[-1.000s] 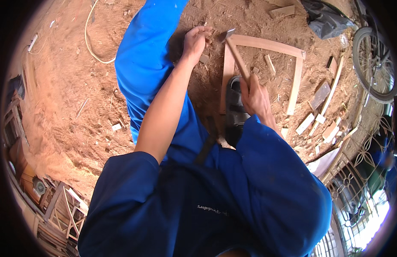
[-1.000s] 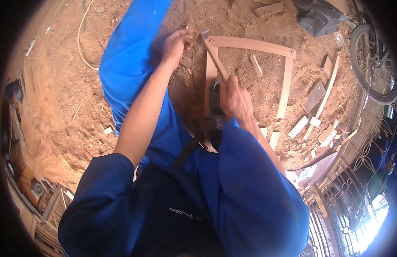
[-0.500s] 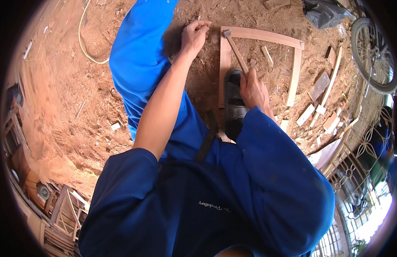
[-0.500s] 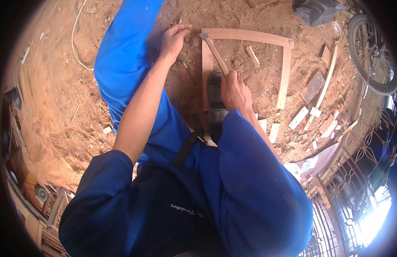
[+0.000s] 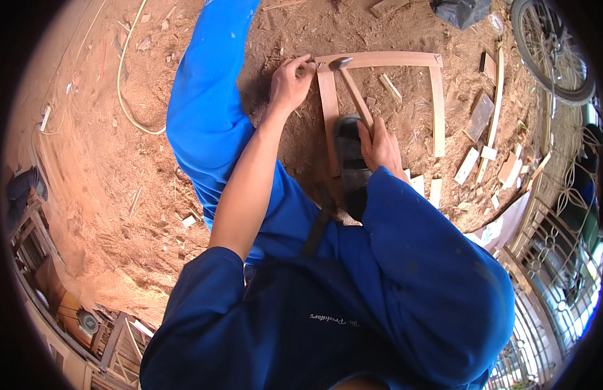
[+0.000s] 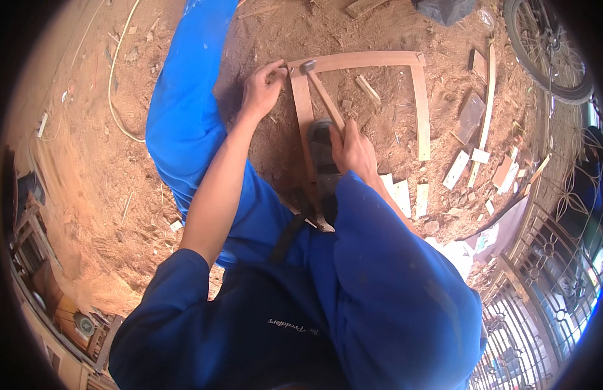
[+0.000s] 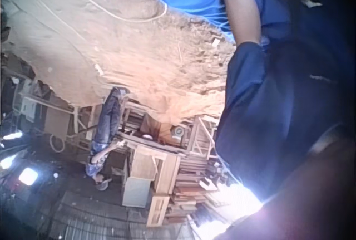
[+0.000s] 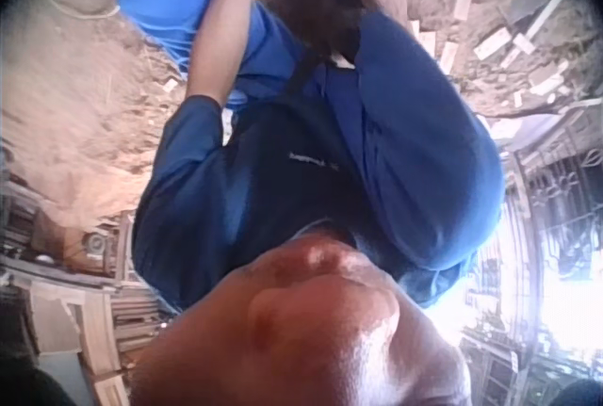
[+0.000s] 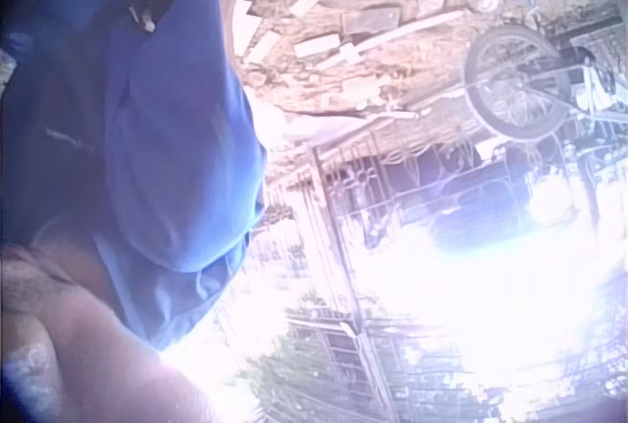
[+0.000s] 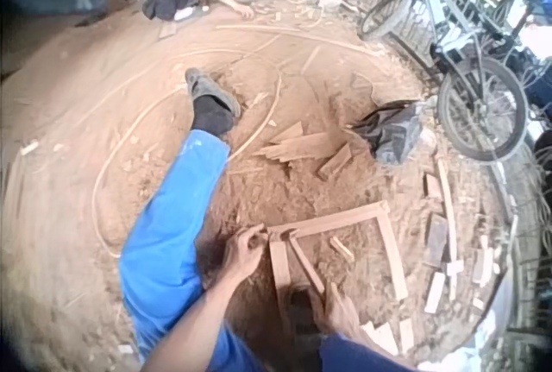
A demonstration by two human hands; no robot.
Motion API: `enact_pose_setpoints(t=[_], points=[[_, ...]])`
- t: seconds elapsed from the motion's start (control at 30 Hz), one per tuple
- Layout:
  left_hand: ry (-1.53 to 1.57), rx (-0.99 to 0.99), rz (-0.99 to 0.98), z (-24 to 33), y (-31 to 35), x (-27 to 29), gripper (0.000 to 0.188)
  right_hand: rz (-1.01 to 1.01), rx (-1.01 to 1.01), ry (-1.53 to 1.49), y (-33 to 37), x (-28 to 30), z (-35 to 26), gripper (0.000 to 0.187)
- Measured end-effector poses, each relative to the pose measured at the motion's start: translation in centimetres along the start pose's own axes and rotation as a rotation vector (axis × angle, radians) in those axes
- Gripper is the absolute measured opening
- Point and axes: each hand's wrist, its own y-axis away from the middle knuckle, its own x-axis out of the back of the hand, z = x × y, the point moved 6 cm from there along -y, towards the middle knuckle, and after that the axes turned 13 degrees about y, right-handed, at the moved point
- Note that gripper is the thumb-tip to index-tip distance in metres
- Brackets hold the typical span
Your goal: The person assembles a wooden frame on a dirt floor by aligning thin wooden strips and hammering small nails into the joints to secure them.
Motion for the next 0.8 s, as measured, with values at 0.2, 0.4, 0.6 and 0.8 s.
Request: enact_pose_setpoints(t=[0.2, 0.4, 0.6, 0.8], points=[[-0.131, -0.13, 0.081, 1.2, 0.3, -1.2, 0.041, 0.179, -0.214, -0.191, 3.2, 0.5, 3.5, 0.028], [-0.074, 0.03, -0.001, 1.9, -0.6, -1.0, 0.04, 0.227, -0.403, -0.289, 5.5, -0.1, 8.3, 0.029], [0.339, 0.116, 0.005, 3.5, -2.3, -0.4, 0.033, 0.239, -0.453, -0.388, 5.9, 0.4, 10.4, 0.027], [0.538, -0.155, 0.087, 13.8, -5.0, 3.4, 0.032, 0.343, -0.429, -0.519, 5.7, 0.6, 10.9, 0.027]])
